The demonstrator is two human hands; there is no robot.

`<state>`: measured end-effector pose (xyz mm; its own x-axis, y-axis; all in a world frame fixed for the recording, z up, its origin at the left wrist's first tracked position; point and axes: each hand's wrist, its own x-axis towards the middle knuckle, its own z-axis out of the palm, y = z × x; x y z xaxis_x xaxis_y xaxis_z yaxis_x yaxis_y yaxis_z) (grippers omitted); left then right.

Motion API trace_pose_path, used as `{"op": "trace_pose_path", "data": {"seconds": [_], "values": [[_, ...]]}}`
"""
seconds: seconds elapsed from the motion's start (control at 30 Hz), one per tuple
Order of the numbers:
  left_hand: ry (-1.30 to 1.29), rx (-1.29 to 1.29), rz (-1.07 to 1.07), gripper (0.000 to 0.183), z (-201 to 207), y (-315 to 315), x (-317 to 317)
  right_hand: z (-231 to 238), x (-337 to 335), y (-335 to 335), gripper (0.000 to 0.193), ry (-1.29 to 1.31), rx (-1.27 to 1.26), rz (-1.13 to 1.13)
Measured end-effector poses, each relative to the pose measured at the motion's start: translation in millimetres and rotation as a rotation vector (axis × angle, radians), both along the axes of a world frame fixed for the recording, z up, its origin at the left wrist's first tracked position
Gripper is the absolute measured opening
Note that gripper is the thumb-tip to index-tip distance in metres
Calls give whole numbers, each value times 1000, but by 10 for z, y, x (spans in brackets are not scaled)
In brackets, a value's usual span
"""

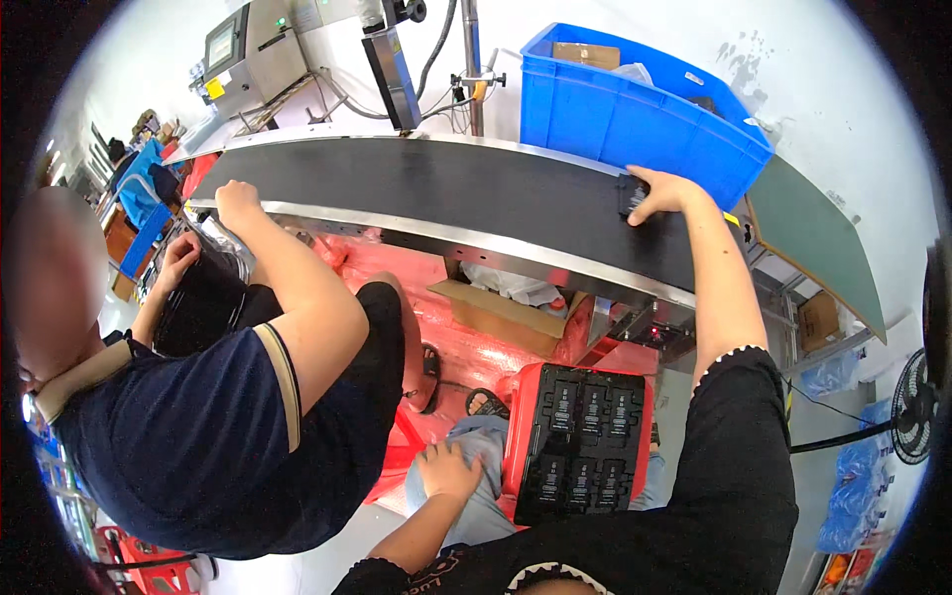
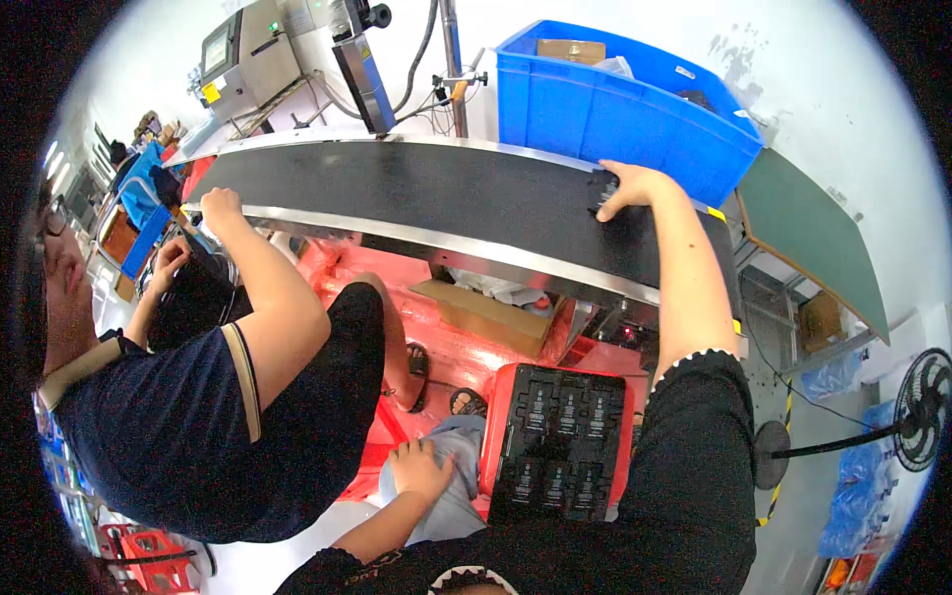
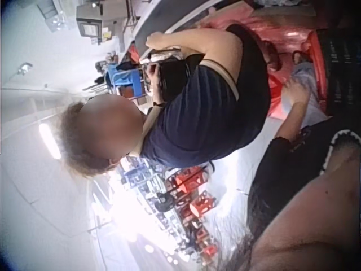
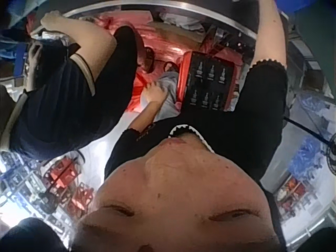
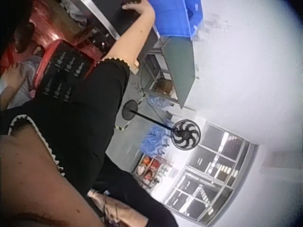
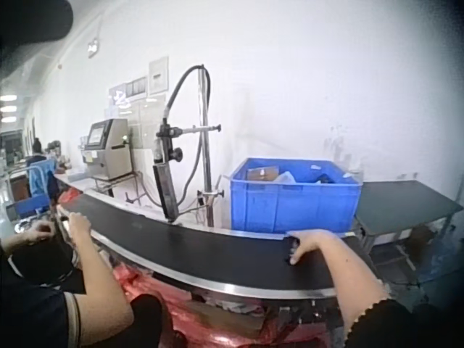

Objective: The person picks up small black rectangular electronic components from a conveyor belt and places them into a black plastic tray. They repeatedly transfer items from the belt to the tray, arranging them in rows until the tray is full.

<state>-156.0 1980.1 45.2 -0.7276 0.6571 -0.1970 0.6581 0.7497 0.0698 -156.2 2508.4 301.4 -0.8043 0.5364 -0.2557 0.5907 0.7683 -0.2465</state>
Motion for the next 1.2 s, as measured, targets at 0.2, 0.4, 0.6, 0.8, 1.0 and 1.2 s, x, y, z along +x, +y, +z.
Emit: {"op": "trace_pose_path", "data": {"seconds": [0.2, 0.4, 0.6, 0.8, 1.0, 1.2], "values": [[-53, -12, 32, 54, 117, -23, 12, 45, 146, 85, 112, -65, 93, 5], [-12, 3, 27, 50, 23, -72, 18, -35, 598, -337, 94, 71, 543, -119], [-58, 11, 49, 50, 119, -50, 56, -104, 1084, -1220, 79, 696, 649, 42], [-36, 26, 57, 51, 81, -87, 105, -760, 1537, -2800, 76, 746, -360, 159], [-46, 56, 41, 51, 179, 31, 131, -2122, 2059, -3871, 61, 455, -2261, -522], [-15, 32, 51, 52, 47, -79, 130, -1935, 1987, -4008, 77, 335, -2513, -559]]}}
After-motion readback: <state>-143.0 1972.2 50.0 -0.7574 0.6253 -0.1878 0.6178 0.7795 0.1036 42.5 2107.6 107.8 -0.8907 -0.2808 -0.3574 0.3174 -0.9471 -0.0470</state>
